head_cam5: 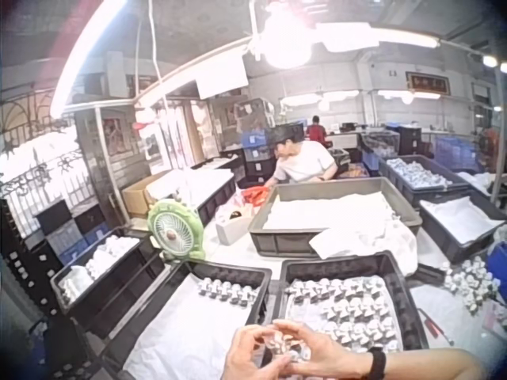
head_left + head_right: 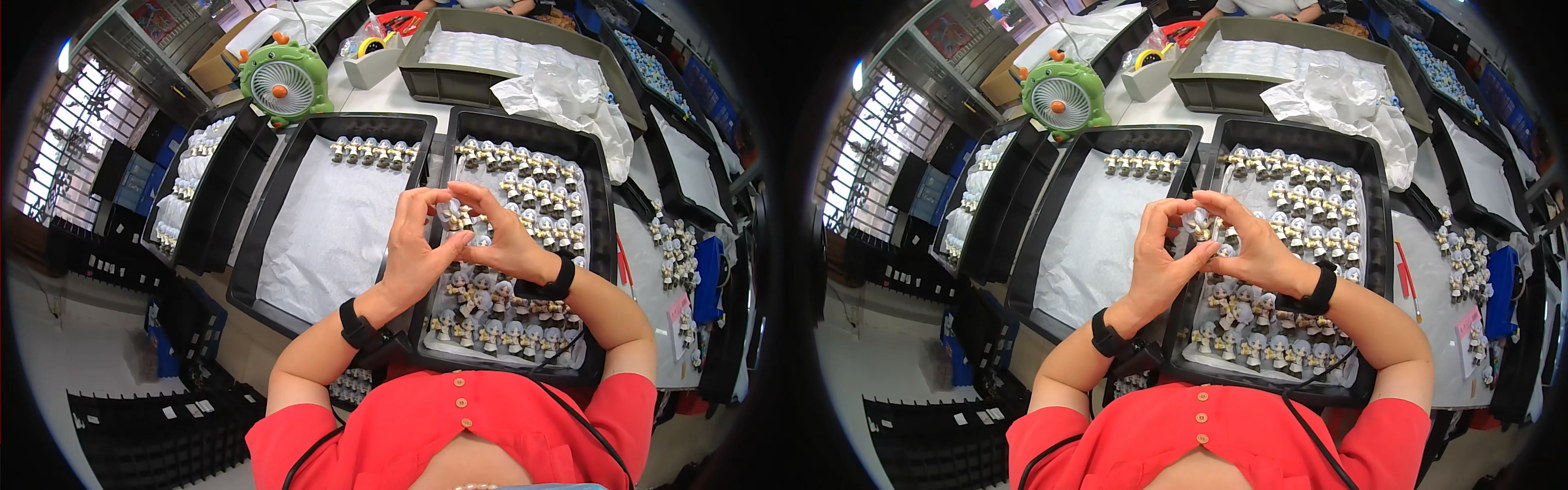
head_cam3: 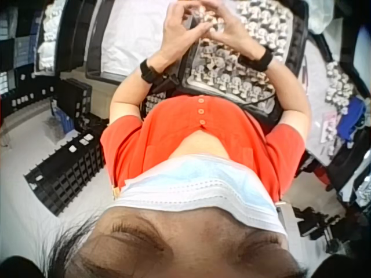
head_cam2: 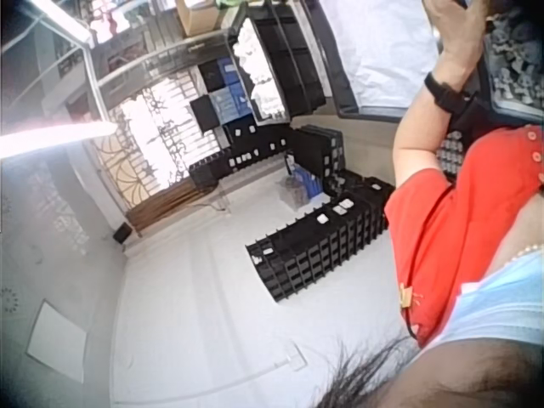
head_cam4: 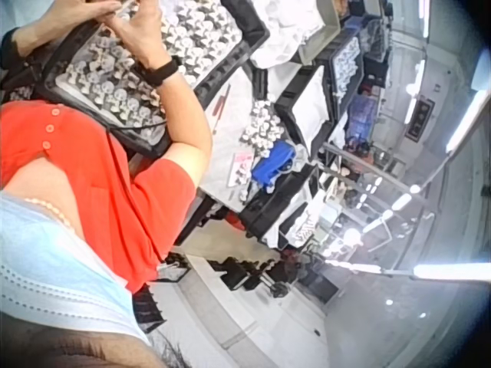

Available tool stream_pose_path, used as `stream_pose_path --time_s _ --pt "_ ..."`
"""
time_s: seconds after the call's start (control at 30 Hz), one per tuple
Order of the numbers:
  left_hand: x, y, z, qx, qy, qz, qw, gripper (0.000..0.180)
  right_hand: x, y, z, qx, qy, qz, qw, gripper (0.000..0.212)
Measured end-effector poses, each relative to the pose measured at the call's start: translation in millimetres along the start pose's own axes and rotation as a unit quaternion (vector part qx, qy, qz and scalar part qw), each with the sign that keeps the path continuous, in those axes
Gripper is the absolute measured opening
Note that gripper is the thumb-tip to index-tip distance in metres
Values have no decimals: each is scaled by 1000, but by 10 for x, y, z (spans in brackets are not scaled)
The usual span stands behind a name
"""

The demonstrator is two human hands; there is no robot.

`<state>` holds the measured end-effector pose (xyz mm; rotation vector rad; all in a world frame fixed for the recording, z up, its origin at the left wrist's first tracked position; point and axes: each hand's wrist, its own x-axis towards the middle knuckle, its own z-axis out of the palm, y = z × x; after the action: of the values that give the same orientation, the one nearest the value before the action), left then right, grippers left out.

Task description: The person assembles small cylindrical components by hand, picking them from a tray and placing them into a second tray. They repeatedly handle the parts, aligning and joining them before arranging them in rows.

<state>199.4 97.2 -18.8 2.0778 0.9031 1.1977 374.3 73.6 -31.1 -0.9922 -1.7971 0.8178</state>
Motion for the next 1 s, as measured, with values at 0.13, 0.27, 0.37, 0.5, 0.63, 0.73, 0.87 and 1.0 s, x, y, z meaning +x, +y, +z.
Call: stream_pose_path --time_s 0.13,0.27,0.37,0.5,0.63,0.73,0.87,1.0 --pt "1 10 -14 -16 -4 -34 999 43 5 -34 2 -34 24 -28 999 84" --pt "-18 1 -17 -227 -26 -121 966 36 15 -73 -41 -71 53 -74 993 87" --pt "-6 22 10 -394 0 -111 912 28 26 -87 -66 -67 89 -107 988 93" --pt "-7 17 -7 -375 -37 -130 917 28 28 -127 -100 -96 125 -145 977 96" --pt "-42 5 -20 -378 -114 -173 902 41 46 -151 -120 -165 123 -220 954 95" --pt "-20 -2 -29 -438 -161 -209 859 44 45 -139 -117 -163 110 -224 955 97" --pt "7 9 -41 -530 -169 -247 794 54 23 -147 -86 -93 105 -160 977 102" --pt "45 -12 -60 -540 -180 -259 780 54 24 -128 -71 -76 105 -129 983 106"
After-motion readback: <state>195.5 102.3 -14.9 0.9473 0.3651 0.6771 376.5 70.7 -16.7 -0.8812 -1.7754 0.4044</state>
